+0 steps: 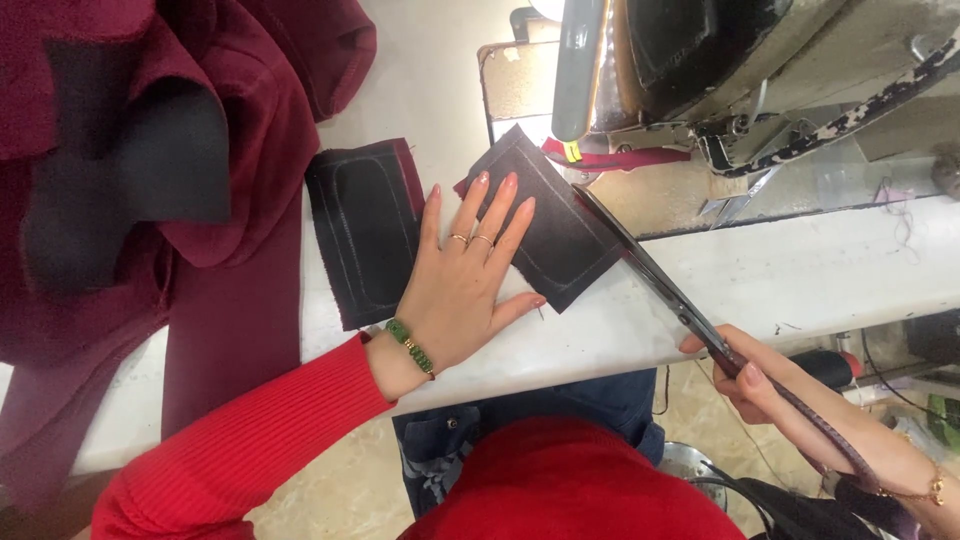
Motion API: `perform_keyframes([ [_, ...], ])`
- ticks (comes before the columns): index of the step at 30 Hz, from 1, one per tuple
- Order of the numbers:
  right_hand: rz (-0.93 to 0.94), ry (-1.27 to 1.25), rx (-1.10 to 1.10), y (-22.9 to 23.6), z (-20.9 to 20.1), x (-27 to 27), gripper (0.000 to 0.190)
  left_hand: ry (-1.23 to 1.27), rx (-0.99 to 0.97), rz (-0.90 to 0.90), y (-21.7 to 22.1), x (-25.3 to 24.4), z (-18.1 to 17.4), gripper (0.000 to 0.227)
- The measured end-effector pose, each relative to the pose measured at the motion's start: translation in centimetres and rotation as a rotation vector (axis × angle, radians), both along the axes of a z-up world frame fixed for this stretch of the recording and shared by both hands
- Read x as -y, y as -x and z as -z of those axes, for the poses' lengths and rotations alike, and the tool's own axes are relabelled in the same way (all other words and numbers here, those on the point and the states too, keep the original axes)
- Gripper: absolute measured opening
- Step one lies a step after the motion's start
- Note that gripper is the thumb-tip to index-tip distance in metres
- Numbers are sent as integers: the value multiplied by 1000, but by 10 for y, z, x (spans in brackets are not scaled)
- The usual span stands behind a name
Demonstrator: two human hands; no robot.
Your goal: The person uses shears to trim the edges of a small, dark piece of fabric on a white work surface. They hold the fabric with one hand while cutting along the perimeter with the other, occasionally repositioning the material to access different sides.
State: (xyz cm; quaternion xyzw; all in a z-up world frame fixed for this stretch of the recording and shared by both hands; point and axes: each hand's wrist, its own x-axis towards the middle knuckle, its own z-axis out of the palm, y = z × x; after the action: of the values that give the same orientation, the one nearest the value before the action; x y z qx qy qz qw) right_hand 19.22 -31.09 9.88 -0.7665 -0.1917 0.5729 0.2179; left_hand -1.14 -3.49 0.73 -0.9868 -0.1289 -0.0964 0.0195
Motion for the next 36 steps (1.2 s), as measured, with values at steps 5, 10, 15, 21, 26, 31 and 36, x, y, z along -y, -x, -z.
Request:
perform_keyframes([
  [5,22,7,30,4,-4,-2,60,1,11,4,1,0,-1,92],
  [10,10,-80,20,1,11,6,68,26,8,6,1,0,-2,91],
  [15,51,-123,-59,-7,32,17,72,13,6,3,0,0,1,92],
  [21,102,-127,-88,-4,26,14,61,8,0,1,0,0,1,92],
  [26,157,-67,-58,1,14,7,57,5,-4,-3,0,1,1,92],
  [31,60,118,43,13,-12,-14,56,17,3,1,1,0,2,93],
  [36,52,82,13,11,-13,-26,57,18,9,-2,1,0,0,93],
])
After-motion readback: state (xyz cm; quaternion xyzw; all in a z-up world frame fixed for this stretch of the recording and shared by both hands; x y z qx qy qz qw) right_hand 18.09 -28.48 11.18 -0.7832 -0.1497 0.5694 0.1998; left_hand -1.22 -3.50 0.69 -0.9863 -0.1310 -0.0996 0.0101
